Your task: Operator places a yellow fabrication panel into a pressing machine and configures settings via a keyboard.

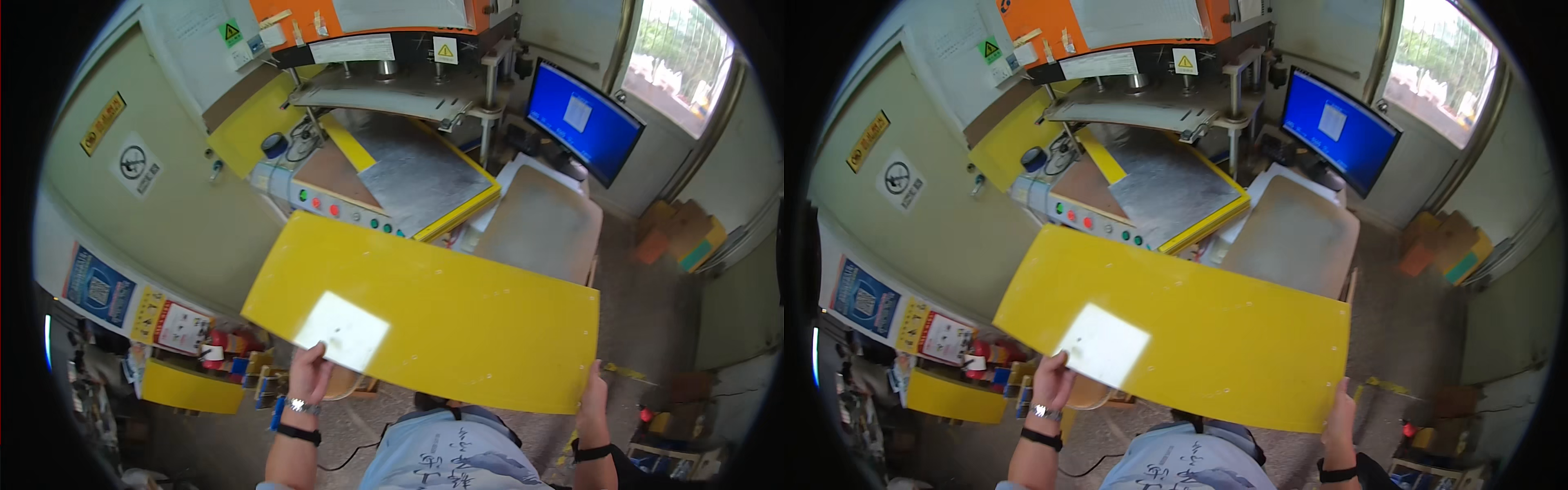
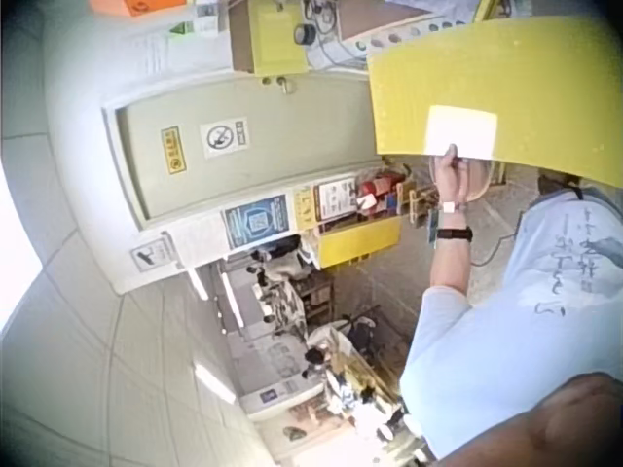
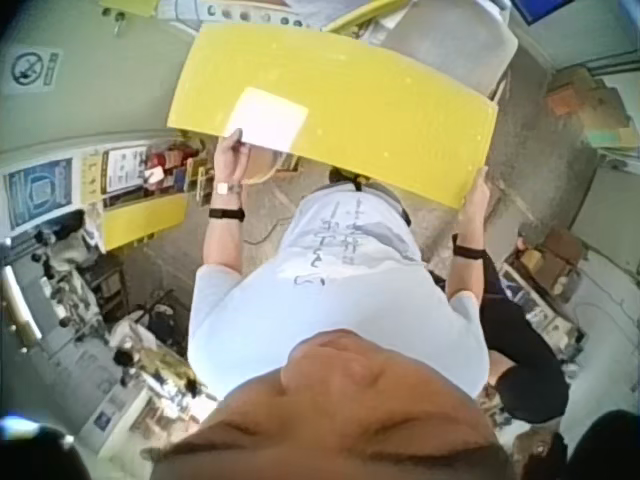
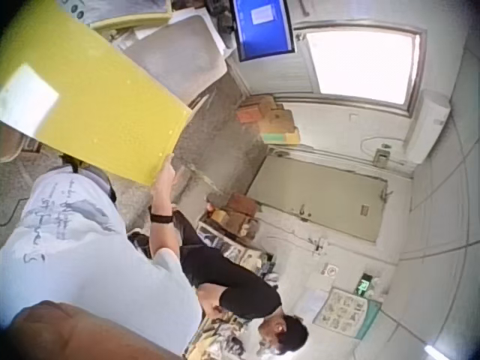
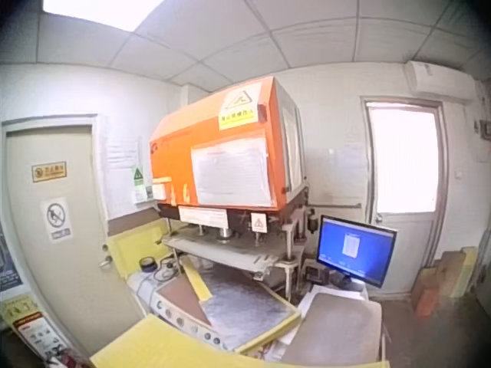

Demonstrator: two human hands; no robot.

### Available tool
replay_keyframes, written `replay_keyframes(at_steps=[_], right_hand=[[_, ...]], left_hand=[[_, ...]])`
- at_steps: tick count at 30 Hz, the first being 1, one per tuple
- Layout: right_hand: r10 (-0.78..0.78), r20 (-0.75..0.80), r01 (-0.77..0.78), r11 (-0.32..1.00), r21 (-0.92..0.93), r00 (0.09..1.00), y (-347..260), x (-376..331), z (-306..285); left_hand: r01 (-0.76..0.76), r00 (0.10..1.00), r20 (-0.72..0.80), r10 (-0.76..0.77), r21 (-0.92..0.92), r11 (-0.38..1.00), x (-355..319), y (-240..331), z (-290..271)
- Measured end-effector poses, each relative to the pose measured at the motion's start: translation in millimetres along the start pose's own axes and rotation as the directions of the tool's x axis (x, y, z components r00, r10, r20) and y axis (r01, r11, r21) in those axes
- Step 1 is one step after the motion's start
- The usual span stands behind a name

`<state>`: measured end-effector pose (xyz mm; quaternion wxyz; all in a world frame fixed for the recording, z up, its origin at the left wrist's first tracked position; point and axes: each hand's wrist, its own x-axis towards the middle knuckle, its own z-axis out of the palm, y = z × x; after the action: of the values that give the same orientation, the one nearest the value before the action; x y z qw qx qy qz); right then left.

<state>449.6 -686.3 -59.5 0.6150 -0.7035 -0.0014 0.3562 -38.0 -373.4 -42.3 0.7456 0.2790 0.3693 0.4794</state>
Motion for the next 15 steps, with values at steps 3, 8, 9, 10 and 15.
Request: replay_keyframes(at_steps=[3,8,9,10,15], right_hand=[[-0.010,-0.038,0.015,0.993,0.118,0.999,18,2,-5],[-0.009,-0.024,0.012,0.989,0.149,1.000,43,12,-23],[0.003,-0.042,0.003,0.989,0.149,0.999,44,16,-24],[0.000,-0.040,0.007,0.986,0.165,0.999,45,15,-25],[-0.010,-0.093,0.027,0.984,0.174,0.996,39,12,-14]], left_hand=[[0.113,0.992,-0.060,-0.110,0.054,0.992,20,11,37],[0.101,0.995,-0.010,-0.101,0.138,0.985,49,20,75],[0.135,0.990,0.000,-0.138,0.197,0.971,59,23,71],[0.178,0.983,0.003,-0.186,0.259,0.949,63,27,73],[0.185,0.979,0.021,-0.202,0.317,0.930,92,33,104]])
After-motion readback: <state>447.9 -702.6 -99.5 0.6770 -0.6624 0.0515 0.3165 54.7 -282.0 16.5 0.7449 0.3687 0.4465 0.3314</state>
